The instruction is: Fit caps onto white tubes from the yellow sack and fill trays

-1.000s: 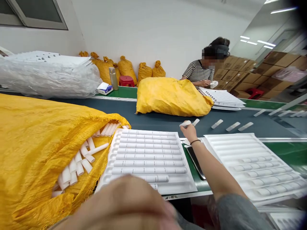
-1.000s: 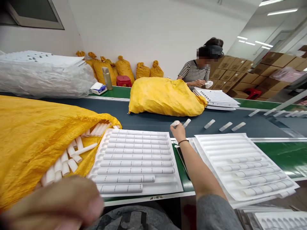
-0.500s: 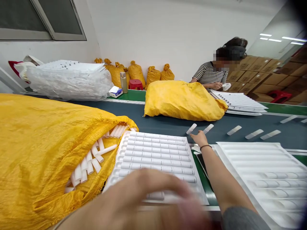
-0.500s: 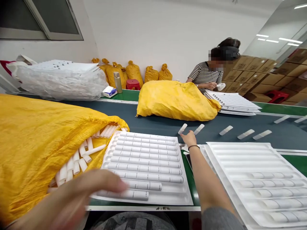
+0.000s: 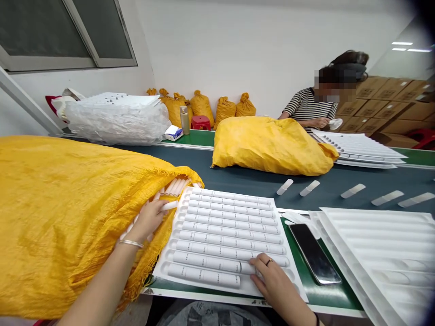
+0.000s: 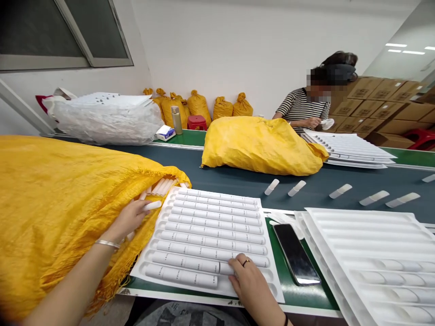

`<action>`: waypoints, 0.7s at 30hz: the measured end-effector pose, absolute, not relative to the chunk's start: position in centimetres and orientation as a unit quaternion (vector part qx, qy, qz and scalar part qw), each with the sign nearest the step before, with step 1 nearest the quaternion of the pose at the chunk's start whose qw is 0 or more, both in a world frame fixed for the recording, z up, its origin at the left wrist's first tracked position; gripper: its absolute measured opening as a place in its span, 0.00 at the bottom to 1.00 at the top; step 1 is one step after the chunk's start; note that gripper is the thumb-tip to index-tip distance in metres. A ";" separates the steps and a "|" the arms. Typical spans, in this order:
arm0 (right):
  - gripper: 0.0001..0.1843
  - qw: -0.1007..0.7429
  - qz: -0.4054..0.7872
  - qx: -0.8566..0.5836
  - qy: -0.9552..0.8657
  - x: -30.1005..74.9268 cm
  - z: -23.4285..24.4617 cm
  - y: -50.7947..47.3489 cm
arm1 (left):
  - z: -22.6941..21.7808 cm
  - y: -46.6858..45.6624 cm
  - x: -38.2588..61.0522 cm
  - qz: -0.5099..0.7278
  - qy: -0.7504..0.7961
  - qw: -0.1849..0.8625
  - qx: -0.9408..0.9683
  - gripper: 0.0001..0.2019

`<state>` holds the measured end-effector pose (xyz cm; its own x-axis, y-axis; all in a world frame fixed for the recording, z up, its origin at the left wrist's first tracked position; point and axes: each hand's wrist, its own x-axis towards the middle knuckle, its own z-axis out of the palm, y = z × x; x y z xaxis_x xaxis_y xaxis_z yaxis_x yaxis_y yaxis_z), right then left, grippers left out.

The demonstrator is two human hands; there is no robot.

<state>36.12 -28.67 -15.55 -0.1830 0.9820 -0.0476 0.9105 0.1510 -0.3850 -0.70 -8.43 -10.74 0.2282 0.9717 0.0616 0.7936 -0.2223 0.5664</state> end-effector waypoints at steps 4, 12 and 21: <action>0.13 0.162 0.188 -0.630 -0.736 36.6 -13.6 -27.6 | -8.6 -11.0 1.5 0.363 0.477 0.272 0.753 0.15; 0.13 0.442 0.307 -0.557 -0.633 34.1 -7.0 -25.1 | -5.6 -17.4 9.2 0.237 0.302 0.303 0.872 0.20; 0.17 0.387 0.232 -0.458 -0.766 34.2 -4.2 -25.7 | -5.1 -18.2 10.4 0.235 0.268 0.265 0.896 0.13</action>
